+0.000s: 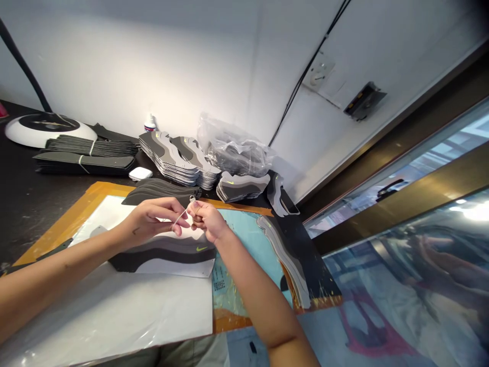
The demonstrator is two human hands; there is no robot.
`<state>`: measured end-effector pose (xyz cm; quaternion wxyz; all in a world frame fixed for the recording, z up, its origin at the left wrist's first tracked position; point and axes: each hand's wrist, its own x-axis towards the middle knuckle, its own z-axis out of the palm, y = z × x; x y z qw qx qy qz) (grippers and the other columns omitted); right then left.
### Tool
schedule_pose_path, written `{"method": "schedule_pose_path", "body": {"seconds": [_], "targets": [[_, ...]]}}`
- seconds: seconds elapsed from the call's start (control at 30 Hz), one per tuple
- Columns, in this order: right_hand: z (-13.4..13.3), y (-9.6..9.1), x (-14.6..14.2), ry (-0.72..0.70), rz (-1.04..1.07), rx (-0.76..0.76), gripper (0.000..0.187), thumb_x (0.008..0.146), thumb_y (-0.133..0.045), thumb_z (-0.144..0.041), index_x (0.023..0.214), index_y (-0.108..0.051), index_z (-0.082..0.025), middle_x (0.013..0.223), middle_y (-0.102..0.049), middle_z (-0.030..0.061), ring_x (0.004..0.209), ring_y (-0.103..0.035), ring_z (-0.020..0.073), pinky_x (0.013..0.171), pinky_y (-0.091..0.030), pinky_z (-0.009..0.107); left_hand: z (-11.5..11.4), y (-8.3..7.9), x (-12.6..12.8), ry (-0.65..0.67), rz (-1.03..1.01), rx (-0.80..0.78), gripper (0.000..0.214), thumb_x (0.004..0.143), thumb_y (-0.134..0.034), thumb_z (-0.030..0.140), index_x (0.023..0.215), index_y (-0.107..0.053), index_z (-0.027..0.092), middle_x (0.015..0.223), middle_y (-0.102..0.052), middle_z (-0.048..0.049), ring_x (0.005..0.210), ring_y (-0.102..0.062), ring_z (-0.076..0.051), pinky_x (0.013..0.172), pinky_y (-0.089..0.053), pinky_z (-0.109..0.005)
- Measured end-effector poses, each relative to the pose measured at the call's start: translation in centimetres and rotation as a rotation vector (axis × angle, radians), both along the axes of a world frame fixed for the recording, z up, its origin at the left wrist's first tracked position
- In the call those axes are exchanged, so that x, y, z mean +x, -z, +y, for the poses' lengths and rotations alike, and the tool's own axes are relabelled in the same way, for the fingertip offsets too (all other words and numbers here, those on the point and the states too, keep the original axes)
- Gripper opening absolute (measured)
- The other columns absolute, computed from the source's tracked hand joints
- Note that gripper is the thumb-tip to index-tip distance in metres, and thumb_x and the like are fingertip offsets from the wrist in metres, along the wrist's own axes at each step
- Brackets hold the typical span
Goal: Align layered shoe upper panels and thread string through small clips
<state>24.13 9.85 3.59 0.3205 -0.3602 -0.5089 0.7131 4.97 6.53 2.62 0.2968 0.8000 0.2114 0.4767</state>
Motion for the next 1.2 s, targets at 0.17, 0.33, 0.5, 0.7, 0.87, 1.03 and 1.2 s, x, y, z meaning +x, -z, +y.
{"method": "schedule_pose_path", "body": {"seconds": [0.17, 0.33, 0.5, 0.7, 0.87, 1.03, 1.2], "targets": [[0.3, 0.3, 0.3, 0.011, 0.11, 0.005, 0.035, 0.094, -0.056, -0.036, 0.064, -0.045, -0.021, 0.049, -0.025, -0.0116, 0.042, -0.015, 0.0062, 0.051, -0.038, 0.019, -0.1, -0.1, 0.7, 0.042, -0.146, -0.246, 0.016, 0.083, -0.081, 0.041, 0.094, -0.085, 0.03, 0.084, -0.074, -0.0064, 0.081, -0.069, -0.018, 0.066, -0.056, -0.024], [0.0, 1.0, -0.5, 0.083, 0.21, 0.11, 0.039, 0.095, -0.054, -0.046, 0.066, -0.039, -0.023, 0.055, -0.023, -0.0095, 0.044, -0.018, 0.0082, 0.054, -0.042, 0.022, -0.4, 1.6, 2.0, 0.006, -0.41, -0.534, 0.044, 0.076, -0.08, 0.06, 0.105, -0.083, 0.029, 0.084, -0.074, -0.0082, 0.078, -0.066, -0.02, 0.07, -0.059, -0.031], [-0.5, 1.2, -0.8, 0.149, 0.128, 0.364, 0.04, 0.094, -0.051, -0.055, 0.07, -0.039, -0.024, 0.062, -0.033, -0.0062, 0.052, -0.03, 0.0105, 0.055, -0.043, 0.023, -0.4, 1.6, 2.9, 0.002, -0.656, -0.72, 0.057, 0.076, -0.077, 0.066, 0.122, -0.076, 0.032, 0.084, -0.07, -0.0038, 0.078, -0.066, -0.016, 0.087, -0.059, -0.031], [-0.9, 0.7, 0.8, 0.037, -0.7, 1.043, 0.023, 0.094, -0.047, -0.025, 0.074, -0.057, -0.021, 0.073, -0.061, -0.0008, 0.074, -0.056, 0.0135, 0.072, -0.038, 0.024, 0.1, 1.3, 1.6, -0.129, -0.459, -0.643, 0.046, 0.077, -0.082, 0.057, 0.113, -0.081, 0.028, 0.076, -0.065, -0.0034, 0.07, -0.057, -0.014, 0.068, -0.053, -0.026], [-0.7, 0.6, 0.9, -0.091, -1.173, 1.256, 0.023, 0.094, -0.053, -0.026, 0.096, -0.074, -0.018, 0.092, -0.076, 0.0083, 0.084, -0.066, 0.0192, 0.069, -0.036, 0.027, 0.7, 0.5, 0.2, -0.199, 0.061, -0.016, 0.031, 0.088, -0.074, 0.046, 0.115, -0.08, 0.031, 0.081, -0.061, -0.0031, 0.075, -0.055, -0.015, 0.067, -0.046, -0.026], [-1.1, 0.6, 0.1, -0.159, -1.326, 1.274, 0.029, 0.096, -0.054, -0.033, 0.097, -0.075, -0.014, 0.089, -0.077, 0.0141, 0.085, -0.069, 0.0231, 0.066, -0.036, 0.029, 1.4, 0.2, -0.1, -0.346, 0.219, 0.36, 0.025, 0.087, -0.074, 0.051, 0.102, -0.082, 0.033, 0.087, -0.062, -0.003, 0.079, -0.05, -0.017, 0.076, -0.042, -0.03], [-1.5, 0.5, -0.2, -0.116, -1.276, 1.177, 0.022, 0.092, -0.06, -0.034, 0.096, -0.072, -0.016, 0.083, -0.075, 0.0096, 0.075, -0.066, 0.0207, 0.06, -0.031, 0.028, 0.3, 0.4, 0.7, -0.418, 0.227, 0.385, 0.033, 0.095, -0.061, 0.054, 0.1, -0.082, 0.029, 0.087, -0.061, -0.0043, 0.082, -0.049, -0.018, 0.078, -0.043, -0.029]]}}
